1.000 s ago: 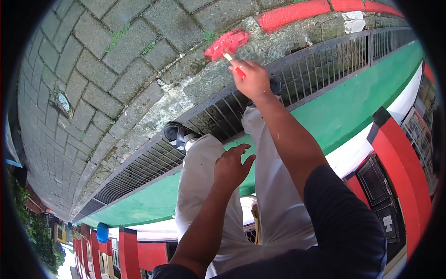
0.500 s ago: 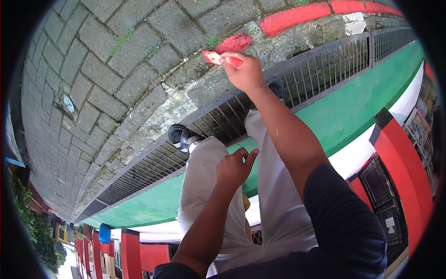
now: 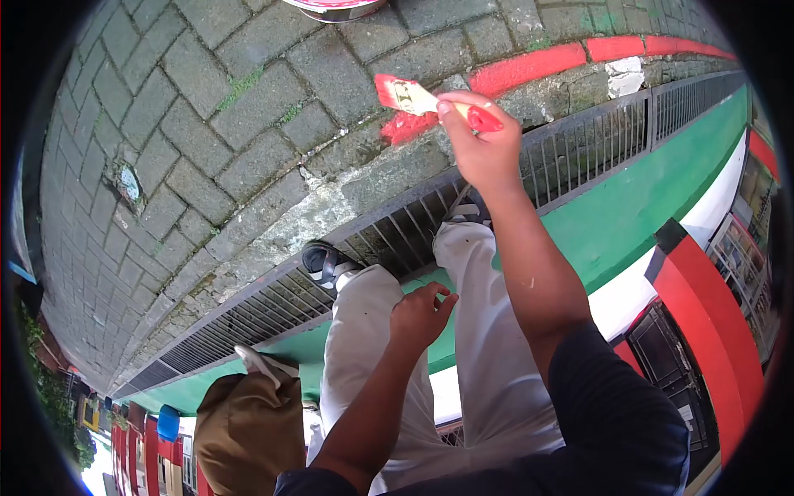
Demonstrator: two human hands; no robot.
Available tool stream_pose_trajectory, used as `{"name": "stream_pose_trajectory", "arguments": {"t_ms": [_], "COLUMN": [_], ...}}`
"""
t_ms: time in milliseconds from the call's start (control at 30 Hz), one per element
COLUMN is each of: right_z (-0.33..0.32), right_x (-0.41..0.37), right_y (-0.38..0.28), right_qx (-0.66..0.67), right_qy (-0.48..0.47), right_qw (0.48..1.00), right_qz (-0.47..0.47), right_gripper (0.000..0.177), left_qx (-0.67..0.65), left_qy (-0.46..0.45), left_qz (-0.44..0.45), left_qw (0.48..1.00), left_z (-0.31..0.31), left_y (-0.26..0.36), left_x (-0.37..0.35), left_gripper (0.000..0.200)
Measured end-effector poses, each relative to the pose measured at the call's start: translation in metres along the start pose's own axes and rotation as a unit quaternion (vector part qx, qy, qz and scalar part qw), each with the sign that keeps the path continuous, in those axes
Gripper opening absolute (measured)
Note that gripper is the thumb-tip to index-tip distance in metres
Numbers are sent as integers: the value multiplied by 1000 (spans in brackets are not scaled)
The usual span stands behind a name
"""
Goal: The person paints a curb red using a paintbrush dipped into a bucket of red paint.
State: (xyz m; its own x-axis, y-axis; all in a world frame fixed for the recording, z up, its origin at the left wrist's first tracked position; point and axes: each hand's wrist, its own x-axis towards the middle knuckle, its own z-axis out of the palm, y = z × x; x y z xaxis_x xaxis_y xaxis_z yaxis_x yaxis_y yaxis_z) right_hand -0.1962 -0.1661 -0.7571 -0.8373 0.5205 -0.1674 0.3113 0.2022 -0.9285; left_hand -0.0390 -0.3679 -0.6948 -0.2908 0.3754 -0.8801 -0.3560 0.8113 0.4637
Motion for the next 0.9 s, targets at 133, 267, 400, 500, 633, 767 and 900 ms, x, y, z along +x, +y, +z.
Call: {"name": "stream_pose_trajectory", "arguments": {"t_ms": [133,267,400,500,633,767,900], "right_z": [-24,11,77,104,122,136,128], "right_x": [64,156,207,237,239,259,256], "right_y": [-96,-95,-110,-82,-83,-47,-62], "right_qx": [125,-10,-350,-371,-369,-392,-393], "right_qy": [79,-14,-25,-76,-143,-106,-173], "right_qw": [988,1000,935,922,919,913,903], "right_qz": [-35,-19,-53,-79,-6,-40,-11], "right_gripper": [12,21,24,23,24,24,19], "left_qx": [-24,-44,-61,-76,-94,-111,-108], "left_qy": [16,16,31,38,51,66,78], "left_qz": [21,13,2,-4,4,21,32], "left_qw": [999,999,998,996,994,991,991], "left_z": [4,-4,-10,-9,-10,-7,-5], "left_y": [-2,2,-3,-4,-2,-2,0], "left_x": [-4,-5,-8,-10,-12,-13,-12], "left_gripper": [28,31,31,31,29,27,26]}}
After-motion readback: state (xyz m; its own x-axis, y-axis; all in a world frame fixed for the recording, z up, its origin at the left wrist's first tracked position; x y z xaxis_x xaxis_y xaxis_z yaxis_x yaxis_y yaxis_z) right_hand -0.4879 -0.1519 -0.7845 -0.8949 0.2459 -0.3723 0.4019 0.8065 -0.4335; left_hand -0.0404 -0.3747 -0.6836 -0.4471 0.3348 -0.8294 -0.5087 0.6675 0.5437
